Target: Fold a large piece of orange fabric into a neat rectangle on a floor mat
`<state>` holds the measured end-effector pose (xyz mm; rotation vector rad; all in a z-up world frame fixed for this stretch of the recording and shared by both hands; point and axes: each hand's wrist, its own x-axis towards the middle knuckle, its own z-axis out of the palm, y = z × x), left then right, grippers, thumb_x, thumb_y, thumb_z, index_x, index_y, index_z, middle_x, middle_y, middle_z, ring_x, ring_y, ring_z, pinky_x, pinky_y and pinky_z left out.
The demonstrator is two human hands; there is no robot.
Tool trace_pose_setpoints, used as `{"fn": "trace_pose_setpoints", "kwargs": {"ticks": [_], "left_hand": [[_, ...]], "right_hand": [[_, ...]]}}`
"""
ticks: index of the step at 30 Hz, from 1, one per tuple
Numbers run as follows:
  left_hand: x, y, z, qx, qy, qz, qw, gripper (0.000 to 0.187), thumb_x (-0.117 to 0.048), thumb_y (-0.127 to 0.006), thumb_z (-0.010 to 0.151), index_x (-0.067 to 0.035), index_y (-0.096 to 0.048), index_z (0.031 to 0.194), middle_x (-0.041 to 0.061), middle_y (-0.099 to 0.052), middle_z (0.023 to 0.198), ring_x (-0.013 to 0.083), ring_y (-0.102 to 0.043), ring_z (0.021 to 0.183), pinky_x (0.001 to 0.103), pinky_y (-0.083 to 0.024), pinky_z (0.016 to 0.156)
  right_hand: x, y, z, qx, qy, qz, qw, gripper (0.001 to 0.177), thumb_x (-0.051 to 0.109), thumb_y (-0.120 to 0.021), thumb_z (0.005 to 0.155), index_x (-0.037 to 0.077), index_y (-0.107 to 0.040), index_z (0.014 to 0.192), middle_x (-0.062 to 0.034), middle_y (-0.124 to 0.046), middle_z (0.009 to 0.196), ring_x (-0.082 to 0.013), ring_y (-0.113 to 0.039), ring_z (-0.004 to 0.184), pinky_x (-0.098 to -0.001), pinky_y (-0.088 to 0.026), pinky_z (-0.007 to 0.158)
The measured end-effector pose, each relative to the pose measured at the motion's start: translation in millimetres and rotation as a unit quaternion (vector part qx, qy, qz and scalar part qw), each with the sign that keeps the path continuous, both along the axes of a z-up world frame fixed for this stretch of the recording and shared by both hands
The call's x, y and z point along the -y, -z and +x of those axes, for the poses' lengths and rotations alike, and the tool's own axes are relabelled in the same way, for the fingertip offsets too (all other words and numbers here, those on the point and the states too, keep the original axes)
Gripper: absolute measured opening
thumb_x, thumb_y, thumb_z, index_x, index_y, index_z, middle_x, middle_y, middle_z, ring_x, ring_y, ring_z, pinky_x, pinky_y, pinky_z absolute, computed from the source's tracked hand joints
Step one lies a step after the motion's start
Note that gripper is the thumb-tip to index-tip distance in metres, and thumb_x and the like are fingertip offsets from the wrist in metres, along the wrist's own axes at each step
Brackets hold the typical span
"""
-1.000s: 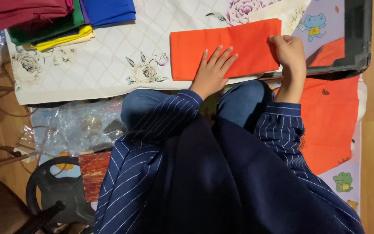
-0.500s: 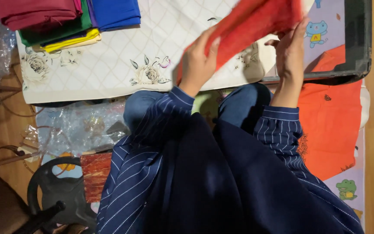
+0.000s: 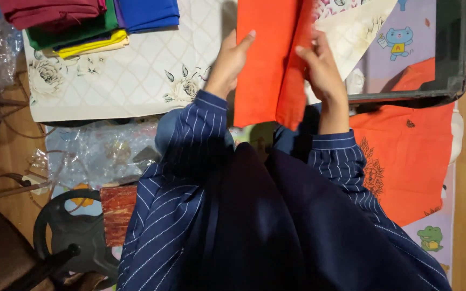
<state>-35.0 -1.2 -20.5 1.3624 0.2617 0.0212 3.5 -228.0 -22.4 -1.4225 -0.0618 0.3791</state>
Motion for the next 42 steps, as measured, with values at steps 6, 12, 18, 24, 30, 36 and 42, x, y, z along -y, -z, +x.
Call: {"fn": "trace_pose_setpoints", "kwargs": {"ticks": [6,12,18,24,30,36,42], "left_hand": [[-4,33,12,-0.158,0.038,-0.070,0.984,0.053,-0.022,-0.052,0.098,0.006,-0.047,0.142,0.031,-0.060,0.139,0.0387,-0.068,0.122,0.039,-0.062,0.098],[-9,65,2,-0.051,0.028,0.057,0.997,0.070,0.001,-0.084,0.071,-0.002,-0.052,0.134,0.015,-0.072,0.121,0.0252,-0.074,0.109,0.031,-0.064,0.090],[-11,46,-5,-0.082,0.025,0.076,0.993,0.072,0.006,-0.076,0.073,-0.007,-0.051,0.139,0.014,-0.071,0.125,0.0272,-0.075,0.111,0.034,-0.064,0.092],[-12,43,-5,-0.087,0.043,-0.013,0.995,0.068,-0.002,-0.080,0.075,-0.004,-0.052,0.137,0.021,-0.073,0.122,0.0317,-0.078,0.106,0.039,-0.067,0.089],[4,56,-7,0.017,-0.013,0.371,0.929,0.123,-0.035,-0.093,0.082,-0.017,0.000,0.160,0.036,-0.023,0.161,0.0478,-0.048,0.141,0.055,-0.055,0.107],[21,8,-18,0.041,0.036,0.282,0.958,0.049,-0.041,-0.054,0.100,-0.008,-0.058,0.136,0.011,-0.067,0.135,0.0249,-0.073,0.116,0.031,-0.060,0.093],[-11,26,-34,0.041,0.064,-0.104,0.992,0.053,-0.038,-0.060,0.095,0.000,-0.055,0.132,0.013,-0.064,0.118,0.0221,-0.060,0.114,0.035,-0.045,0.102]], "right_hand": [[-40,-2,-2,-0.027,-0.131,-0.078,0.988,0.040,0.013,-0.050,0.103,0.003,-0.051,0.142,-0.0070,-0.061,0.106,-0.0103,-0.060,0.073,-0.0212,-0.055,0.058],[-49,19,-8,-0.100,-0.117,-0.064,0.986,0.029,0.010,-0.049,0.104,0.004,-0.059,0.130,-0.0057,-0.065,0.101,-0.0113,-0.061,0.081,-0.0237,-0.055,0.069],[-31,76,0,0.162,0.016,-0.093,0.982,0.017,-0.002,-0.058,0.099,-0.002,-0.064,0.115,-0.0108,-0.071,0.108,-0.0128,-0.060,0.082,-0.0233,-0.052,0.072],[-14,50,-5,-0.050,0.021,-0.105,0.993,0.046,0.023,-0.062,0.100,0.003,-0.053,0.141,-0.0127,-0.071,0.109,-0.0124,-0.067,0.085,-0.0196,-0.053,0.068],[-25,14,-15,-0.039,-0.001,0.026,0.999,0.046,-0.001,-0.059,0.092,0.003,-0.055,0.138,-0.0122,-0.070,0.120,-0.0166,-0.067,0.099,-0.0231,-0.054,0.087],[-56,-18,-28,0.056,-0.039,-0.032,0.997,0.045,0.003,-0.057,0.096,0.006,-0.052,0.140,-0.0126,-0.064,0.113,-0.0155,-0.060,0.089,-0.0247,-0.055,0.067],[-92,-17,-41,0.123,-0.123,-0.039,0.984,0.050,-0.003,-0.051,0.101,-0.006,-0.042,0.151,-0.0158,-0.064,0.131,-0.0119,-0.058,0.091,-0.0206,-0.048,0.078]]}}
